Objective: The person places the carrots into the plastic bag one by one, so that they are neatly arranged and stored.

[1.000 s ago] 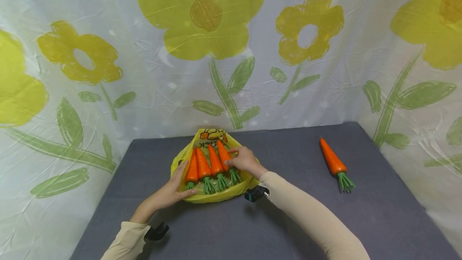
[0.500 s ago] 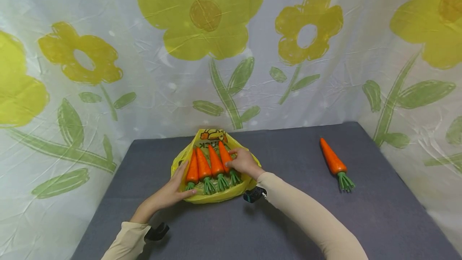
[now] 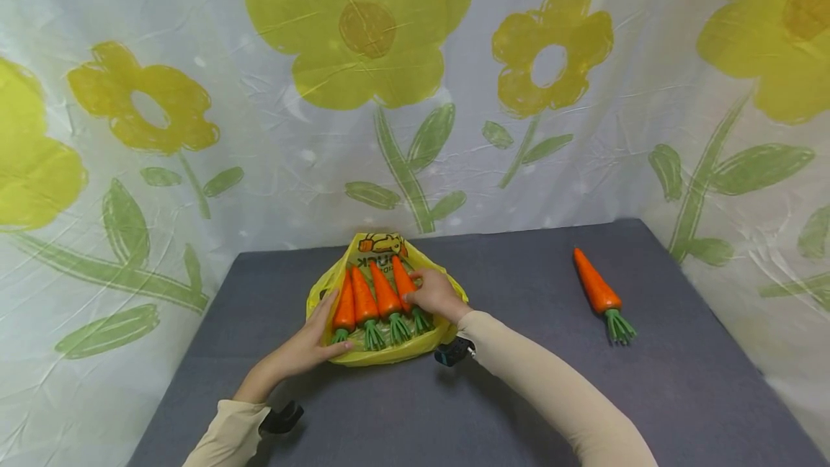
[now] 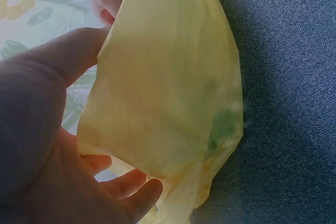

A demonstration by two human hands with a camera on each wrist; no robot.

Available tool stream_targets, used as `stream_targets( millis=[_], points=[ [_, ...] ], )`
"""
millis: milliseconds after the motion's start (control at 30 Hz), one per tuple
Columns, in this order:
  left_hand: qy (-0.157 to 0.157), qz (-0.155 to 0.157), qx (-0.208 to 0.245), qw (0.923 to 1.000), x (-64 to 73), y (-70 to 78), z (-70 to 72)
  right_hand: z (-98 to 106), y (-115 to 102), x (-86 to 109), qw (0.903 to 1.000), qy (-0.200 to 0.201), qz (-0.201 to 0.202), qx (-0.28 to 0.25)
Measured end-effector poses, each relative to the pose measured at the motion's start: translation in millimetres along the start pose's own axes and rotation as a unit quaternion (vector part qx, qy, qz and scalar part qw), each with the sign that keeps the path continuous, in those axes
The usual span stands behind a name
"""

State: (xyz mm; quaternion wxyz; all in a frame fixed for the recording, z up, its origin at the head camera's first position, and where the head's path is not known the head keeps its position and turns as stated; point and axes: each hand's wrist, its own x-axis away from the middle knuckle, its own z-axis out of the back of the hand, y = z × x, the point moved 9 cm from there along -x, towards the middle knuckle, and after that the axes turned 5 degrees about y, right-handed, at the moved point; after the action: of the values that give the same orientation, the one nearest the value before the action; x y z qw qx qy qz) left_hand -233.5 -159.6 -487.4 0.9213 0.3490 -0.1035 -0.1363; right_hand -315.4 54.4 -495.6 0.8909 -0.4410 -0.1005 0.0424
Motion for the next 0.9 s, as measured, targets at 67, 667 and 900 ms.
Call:
stream_targets(
  millis=[67, 667, 900],
  points=[
    [0.000, -0.001, 0.000, 1.0000, -0.4, -0.1, -0.3, -0.1, -0.5, -0.4, 1.0000, -0.002, -0.003, -0.001],
    [0.000, 0.001, 0.003, 1.0000, -1.0, -4.3, -1.3, -5.3, -1.0, -3.5, 0.9997, -0.007, 0.001, 0.024],
    [0.002, -0.003, 0.004, 1.0000, -1.5, -3.7, -1.5, -6.1, -0.2, -5.6, 0.9997, -0.008, -0.002, 0.025]
  ],
)
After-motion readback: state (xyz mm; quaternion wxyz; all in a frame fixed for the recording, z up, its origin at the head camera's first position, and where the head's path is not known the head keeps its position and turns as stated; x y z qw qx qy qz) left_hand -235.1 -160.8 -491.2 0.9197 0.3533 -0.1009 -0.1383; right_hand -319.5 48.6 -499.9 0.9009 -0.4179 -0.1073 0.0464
